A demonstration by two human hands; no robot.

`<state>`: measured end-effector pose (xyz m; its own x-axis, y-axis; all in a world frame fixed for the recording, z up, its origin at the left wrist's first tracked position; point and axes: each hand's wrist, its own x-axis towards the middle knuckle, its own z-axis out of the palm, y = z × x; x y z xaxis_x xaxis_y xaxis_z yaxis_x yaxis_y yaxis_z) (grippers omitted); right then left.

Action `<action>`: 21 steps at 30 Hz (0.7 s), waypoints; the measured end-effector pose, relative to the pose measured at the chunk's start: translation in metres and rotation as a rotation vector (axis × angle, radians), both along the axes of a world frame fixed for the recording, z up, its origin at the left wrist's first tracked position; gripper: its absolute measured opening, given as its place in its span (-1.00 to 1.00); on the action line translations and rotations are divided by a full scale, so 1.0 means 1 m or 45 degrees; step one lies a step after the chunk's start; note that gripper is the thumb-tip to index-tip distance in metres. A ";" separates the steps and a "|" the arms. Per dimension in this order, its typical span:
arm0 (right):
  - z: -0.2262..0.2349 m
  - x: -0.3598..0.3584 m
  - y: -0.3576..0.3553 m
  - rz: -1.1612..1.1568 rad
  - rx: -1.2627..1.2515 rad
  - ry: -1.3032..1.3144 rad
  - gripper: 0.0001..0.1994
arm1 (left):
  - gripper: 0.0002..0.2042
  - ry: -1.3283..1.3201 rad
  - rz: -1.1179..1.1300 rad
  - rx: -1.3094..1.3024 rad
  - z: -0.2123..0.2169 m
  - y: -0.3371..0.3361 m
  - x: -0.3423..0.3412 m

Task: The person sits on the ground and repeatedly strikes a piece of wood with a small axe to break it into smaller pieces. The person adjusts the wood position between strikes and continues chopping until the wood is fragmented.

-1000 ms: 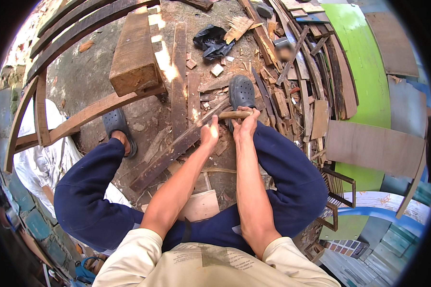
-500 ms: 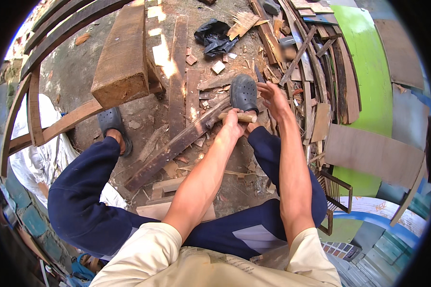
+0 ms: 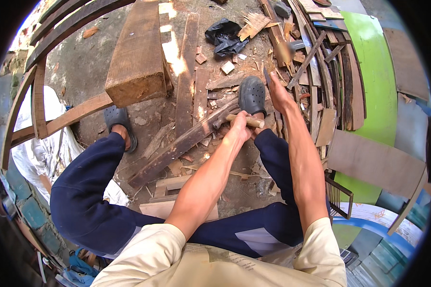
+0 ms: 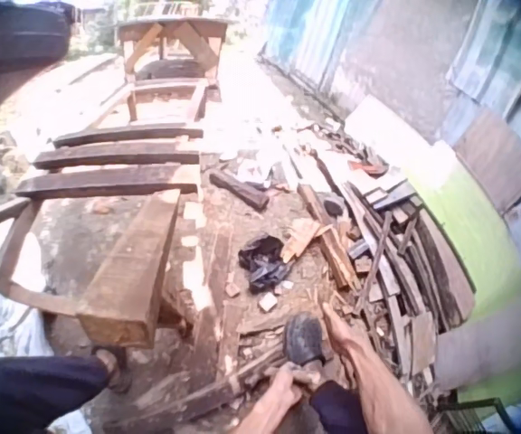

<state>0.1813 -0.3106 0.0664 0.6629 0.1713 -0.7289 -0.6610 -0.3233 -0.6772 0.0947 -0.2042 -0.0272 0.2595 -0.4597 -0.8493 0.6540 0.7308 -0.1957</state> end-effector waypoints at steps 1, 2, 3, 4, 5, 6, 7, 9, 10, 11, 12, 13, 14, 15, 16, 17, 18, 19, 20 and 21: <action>0.028 -0.020 0.059 0.206 -0.181 0.062 -0.12 | -0.78 -0.089 -0.090 -0.012 -0.008 0.012 -0.001; 0.045 -0.028 0.087 0.398 -0.375 0.108 -0.14 | -0.76 -0.242 -0.106 -0.077 -0.010 0.021 -0.007; 0.011 -0.038 0.065 0.083 -0.305 0.110 -0.14 | -0.75 -0.414 -0.151 -0.166 -0.003 0.020 -0.012; -0.023 -0.047 0.037 -0.067 -0.059 0.007 -0.09 | -0.77 -0.135 -0.143 -0.074 0.009 0.013 -0.008; -0.019 -0.038 0.042 -0.043 -0.020 0.086 -0.09 | -0.79 -0.156 -0.125 -0.068 0.001 0.017 -0.003; -0.013 -0.038 0.048 -0.022 0.016 0.191 -0.09 | -0.81 -0.153 -0.112 -0.061 -0.009 0.022 -0.008; 0.001 -0.031 0.050 -0.133 0.044 0.267 -0.09 | -0.86 -0.107 -0.117 -0.160 0.007 0.022 0.003; -0.014 -0.015 0.015 -0.144 0.002 0.113 -0.07 | -0.88 -0.085 -0.070 -0.168 0.024 0.022 0.001; -0.011 -0.009 0.011 -0.187 0.007 0.069 -0.08 | -0.86 -0.066 -0.063 -0.042 0.021 0.021 -0.002; -0.008 -0.006 0.007 -0.192 0.011 0.101 -0.10 | -0.87 -0.071 -0.065 -0.053 0.016 0.022 -0.002; 0.000 -0.002 0.007 -0.200 0.014 0.135 -0.11 | -0.87 -0.074 -0.069 -0.064 0.014 0.023 -0.001; 0.008 0.000 0.007 -0.206 0.016 0.172 -0.12 | -0.87 -0.078 -0.073 -0.076 0.013 0.022 0.000; -0.010 -0.006 0.005 -0.167 -0.127 0.136 -0.12 | -0.87 -0.074 -0.082 -0.085 0.012 0.022 0.000; -0.019 -0.010 0.008 -0.157 -0.155 0.160 -0.12 | -0.86 -0.083 -0.086 -0.097 0.005 0.021 0.001; -0.027 -0.016 0.013 -0.152 -0.182 0.192 -0.12 | -0.85 -0.084 -0.096 -0.107 0.004 0.021 0.001; -0.033 -0.023 0.016 -0.147 -0.210 0.224 -0.12 | -0.84 -0.120 -0.124 -0.150 0.005 0.018 0.000; -0.021 -0.029 0.031 -0.289 -0.035 0.264 -0.10 | -0.83 -0.146 -0.136 -0.177 0.007 0.021 0.000; -0.010 -0.030 0.041 -0.345 -0.009 0.318 -0.10 | -0.82 -0.176 -0.149 -0.208 0.007 0.021 -0.002; -0.004 -0.030 0.047 -0.400 0.017 0.371 -0.09 | -0.82 -0.172 -0.149 -0.175 0.007 0.022 -0.003; -0.006 -0.026 0.038 -0.357 -0.012 0.241 -0.09 | -0.81 -0.180 -0.160 -0.153 0.004 0.017 -0.004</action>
<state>0.1550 -0.2730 0.0608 0.5361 -0.0058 -0.8441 -0.8387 -0.1168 -0.5319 0.0903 -0.1867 -0.0232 0.3068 -0.5914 -0.7458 0.7653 0.6191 -0.1761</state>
